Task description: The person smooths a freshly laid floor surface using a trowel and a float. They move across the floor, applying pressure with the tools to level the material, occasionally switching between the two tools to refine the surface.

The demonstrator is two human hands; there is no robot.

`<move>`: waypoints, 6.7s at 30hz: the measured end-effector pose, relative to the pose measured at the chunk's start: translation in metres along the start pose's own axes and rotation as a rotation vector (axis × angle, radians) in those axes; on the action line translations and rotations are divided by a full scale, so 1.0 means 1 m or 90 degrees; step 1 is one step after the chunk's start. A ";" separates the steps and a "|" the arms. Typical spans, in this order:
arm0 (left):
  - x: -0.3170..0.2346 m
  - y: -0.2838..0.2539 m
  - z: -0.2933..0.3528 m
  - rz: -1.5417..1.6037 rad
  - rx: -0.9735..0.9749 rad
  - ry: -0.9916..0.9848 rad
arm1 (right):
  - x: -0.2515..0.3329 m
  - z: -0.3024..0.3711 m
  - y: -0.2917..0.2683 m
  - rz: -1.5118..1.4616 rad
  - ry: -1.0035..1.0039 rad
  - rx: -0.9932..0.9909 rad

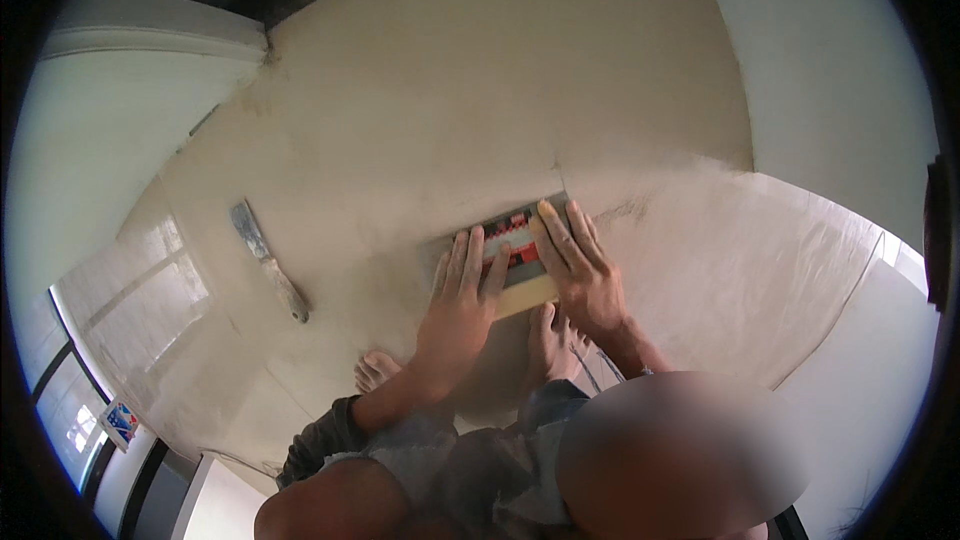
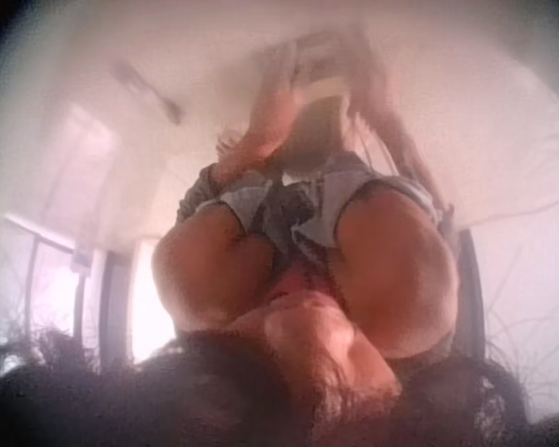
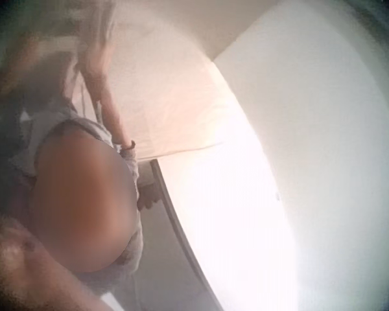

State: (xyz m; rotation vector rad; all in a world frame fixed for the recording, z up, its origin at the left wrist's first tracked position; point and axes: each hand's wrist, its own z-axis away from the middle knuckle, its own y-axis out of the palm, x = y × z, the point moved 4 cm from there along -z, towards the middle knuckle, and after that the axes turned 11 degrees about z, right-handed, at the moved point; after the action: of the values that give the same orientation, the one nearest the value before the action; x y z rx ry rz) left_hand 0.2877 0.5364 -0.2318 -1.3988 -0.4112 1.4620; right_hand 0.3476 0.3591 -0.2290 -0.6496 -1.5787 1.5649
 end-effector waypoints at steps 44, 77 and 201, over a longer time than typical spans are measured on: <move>0.139 -0.189 -0.215 -0.146 -0.244 0.043 | -0.078 -0.304 -0.051 0.356 -0.080 -0.206; 0.206 0.000 0.213 0.103 -0.670 -0.393 | 0.022 -0.143 -0.005 0.184 -0.121 -0.135; 0.094 0.103 0.465 0.650 -1.025 -0.762 | 0.185 -0.314 -0.032 0.325 -0.252 -0.060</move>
State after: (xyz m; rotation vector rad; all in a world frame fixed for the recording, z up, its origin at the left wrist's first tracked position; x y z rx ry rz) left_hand -0.1476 0.7517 -0.2411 -1.7107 -2.2541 3.0430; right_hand 0.5098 0.6852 -0.1921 -0.8854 -1.8813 2.1029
